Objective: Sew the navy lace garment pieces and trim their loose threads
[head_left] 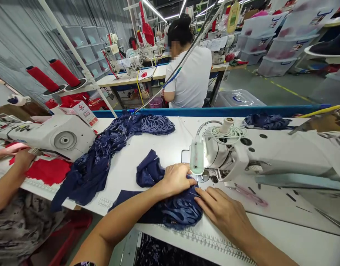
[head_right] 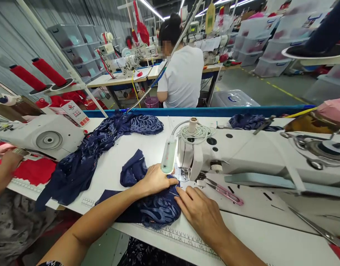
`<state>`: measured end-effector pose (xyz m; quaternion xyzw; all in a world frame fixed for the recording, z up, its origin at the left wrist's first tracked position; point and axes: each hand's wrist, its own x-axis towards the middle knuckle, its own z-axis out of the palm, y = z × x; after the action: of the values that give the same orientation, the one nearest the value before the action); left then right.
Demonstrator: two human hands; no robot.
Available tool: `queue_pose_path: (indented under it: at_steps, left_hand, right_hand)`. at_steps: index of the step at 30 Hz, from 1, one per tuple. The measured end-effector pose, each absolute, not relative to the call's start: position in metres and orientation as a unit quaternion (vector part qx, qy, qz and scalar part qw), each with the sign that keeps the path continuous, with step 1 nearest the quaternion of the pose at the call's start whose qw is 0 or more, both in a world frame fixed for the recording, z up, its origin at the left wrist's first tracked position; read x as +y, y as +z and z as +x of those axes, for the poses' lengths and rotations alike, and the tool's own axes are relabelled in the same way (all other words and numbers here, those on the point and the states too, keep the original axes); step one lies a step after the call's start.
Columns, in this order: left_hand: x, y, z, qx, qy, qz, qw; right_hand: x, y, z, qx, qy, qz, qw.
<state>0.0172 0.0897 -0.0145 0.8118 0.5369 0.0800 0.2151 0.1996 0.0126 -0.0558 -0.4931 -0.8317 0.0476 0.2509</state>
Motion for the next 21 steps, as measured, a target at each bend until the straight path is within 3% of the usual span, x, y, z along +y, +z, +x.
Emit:
queue_pose_path:
  at_steps: [7, 12, 21]
  left_hand:
    - [0.045, -0.032, -0.013, 0.319, 0.161, 0.931, 0.068]
    - [0.045, -0.052, -0.015, 0.313, 0.167, 0.935, -0.018]
    - [0.055, -0.051, -0.007, 0.323, 0.165, 0.932, -0.021]
  right_hand:
    - [0.020, -0.059, 0.209, -0.879, -0.027, -0.406, 0.247]
    - [0.027, -0.058, 0.218, -0.885, 0.004, -0.396, 0.246]
    - [0.030, -0.081, 0.236, -0.810, 0.086, -0.503, 0.289]
